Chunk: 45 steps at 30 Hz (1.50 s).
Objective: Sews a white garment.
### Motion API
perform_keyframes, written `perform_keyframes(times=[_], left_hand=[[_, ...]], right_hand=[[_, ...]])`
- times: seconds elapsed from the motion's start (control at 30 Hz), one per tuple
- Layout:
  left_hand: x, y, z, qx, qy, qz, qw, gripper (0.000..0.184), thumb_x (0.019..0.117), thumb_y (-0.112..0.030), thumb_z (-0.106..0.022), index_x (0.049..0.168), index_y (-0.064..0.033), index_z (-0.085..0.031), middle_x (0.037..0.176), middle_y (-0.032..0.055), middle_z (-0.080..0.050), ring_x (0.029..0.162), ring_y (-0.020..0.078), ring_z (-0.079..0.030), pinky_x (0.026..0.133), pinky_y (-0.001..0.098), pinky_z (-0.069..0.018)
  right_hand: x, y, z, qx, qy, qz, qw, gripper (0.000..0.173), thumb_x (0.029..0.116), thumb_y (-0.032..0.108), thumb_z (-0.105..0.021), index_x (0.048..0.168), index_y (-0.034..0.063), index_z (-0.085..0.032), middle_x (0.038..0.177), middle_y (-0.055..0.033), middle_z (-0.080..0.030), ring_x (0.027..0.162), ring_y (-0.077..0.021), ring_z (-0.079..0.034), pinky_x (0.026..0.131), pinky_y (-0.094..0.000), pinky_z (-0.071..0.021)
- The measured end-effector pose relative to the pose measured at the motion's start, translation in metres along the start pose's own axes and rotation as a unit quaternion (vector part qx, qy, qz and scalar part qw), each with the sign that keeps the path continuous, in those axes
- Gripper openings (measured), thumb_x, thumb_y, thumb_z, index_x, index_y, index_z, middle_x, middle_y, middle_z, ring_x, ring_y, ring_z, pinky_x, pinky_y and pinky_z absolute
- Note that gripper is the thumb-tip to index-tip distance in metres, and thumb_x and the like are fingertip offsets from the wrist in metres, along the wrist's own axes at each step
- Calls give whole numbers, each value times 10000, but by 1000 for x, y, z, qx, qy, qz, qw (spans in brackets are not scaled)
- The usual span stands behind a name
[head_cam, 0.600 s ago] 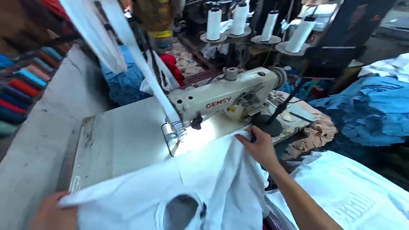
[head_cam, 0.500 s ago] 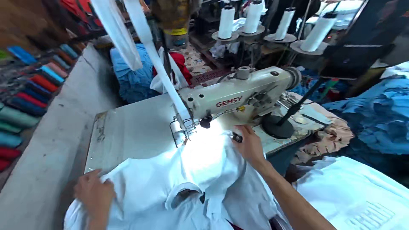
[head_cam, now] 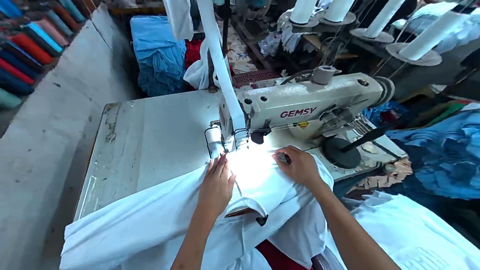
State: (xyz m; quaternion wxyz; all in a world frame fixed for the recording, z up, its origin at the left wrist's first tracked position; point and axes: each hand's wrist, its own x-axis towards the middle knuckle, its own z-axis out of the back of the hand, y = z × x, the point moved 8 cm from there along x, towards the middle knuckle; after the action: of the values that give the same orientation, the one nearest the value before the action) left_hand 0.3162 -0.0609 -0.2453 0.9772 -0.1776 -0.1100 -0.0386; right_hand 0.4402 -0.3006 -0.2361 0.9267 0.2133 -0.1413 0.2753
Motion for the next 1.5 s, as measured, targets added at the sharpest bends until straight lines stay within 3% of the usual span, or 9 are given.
perform_keyframes(times=[0.1,0.3,0.43,0.53,0.67,0.83,1.03,1.17,1.5], left_hand=[[-3,3,-2,39,21,15,999,596,1095,-458,-295,1486,-78,-536,1644,21,-380,1540,219,-305,1271,535,-156],[8,3,-3,13,4,6,1000,587,1086,-431,-330,1454,-36,-560,1618,62,-421,1527,242,-335,1271,523,-173],[8,3,1,-7,-37,-7,999,481,1063,-264,-391,1413,-1,-591,1552,103,-505,1480,270,-421,1252,517,-252],[10,2,7,-19,-30,-5,999,494,926,-62,-496,1403,14,-599,1537,103,-523,1462,259,-449,1245,501,-274],[20,10,7,-6,-24,3,1000,504,920,-62,-491,1408,-47,-615,1517,60,-552,1449,224,-467,1242,498,-273],[25,14,7,-4,-55,-6,998,453,899,-94,-581,1344,-84,-667,1493,65,-571,1427,248,-492,1232,557,-277],[31,9,6,-4,-47,-52,998,408,876,-49,-561,1257,14,-693,1405,234,-601,1389,409,-507,1205,637,-264],[49,19,5,41,-50,-77,995,430,1025,-219,-429,1228,59,-688,1341,262,-635,1347,450,-536,1167,659,-305],[74,41,31,3,-88,-14,996,401,958,-187,-534,1201,103,-666,1396,312,-573,1374,502,-482,1161,675,-295]], right_hand=[[6,-3,-2,-25,4,-24,999,328,993,377,-587,1099,116,-755,946,-112,-731,746,-298,-700,607,-513,-551],[13,64,5,-69,141,-157,975,383,1004,143,-496,1349,49,-633,1208,-223,-681,967,-433,-702,755,-636,-534],[1,138,-24,94,130,-70,985,346,946,166,-566,1256,130,-716,1040,-97,-737,849,-278,-717,688,-507,-574],[1,158,-45,29,88,-32,995,437,839,171,-639,1265,195,-734,906,-100,-706,696,-287,-692,519,-478,-517],[15,161,-54,-65,103,-19,992,484,880,210,-594,1355,190,-683,863,-108,-715,665,-304,-691,511,-466,-502],[15,158,-56,-20,57,0,998,407,864,246,-628,1253,181,-728,803,-79,-704,651,-274,-689,510,-464,-520],[13,151,-46,30,91,-19,995,285,889,231,-657,1159,172,-725,818,-83,-697,701,-281,-696,535,-484,-524],[4,153,-40,45,71,-3,996,211,829,208,-725,1023,125,-719,777,-78,-673,669,-266,-683,491,-455,-498],[17,149,-49,99,187,-38,977,305,922,182,-629,1215,129,-697,1000,-138,-719,879,-343,-706,651,-562,-522]])
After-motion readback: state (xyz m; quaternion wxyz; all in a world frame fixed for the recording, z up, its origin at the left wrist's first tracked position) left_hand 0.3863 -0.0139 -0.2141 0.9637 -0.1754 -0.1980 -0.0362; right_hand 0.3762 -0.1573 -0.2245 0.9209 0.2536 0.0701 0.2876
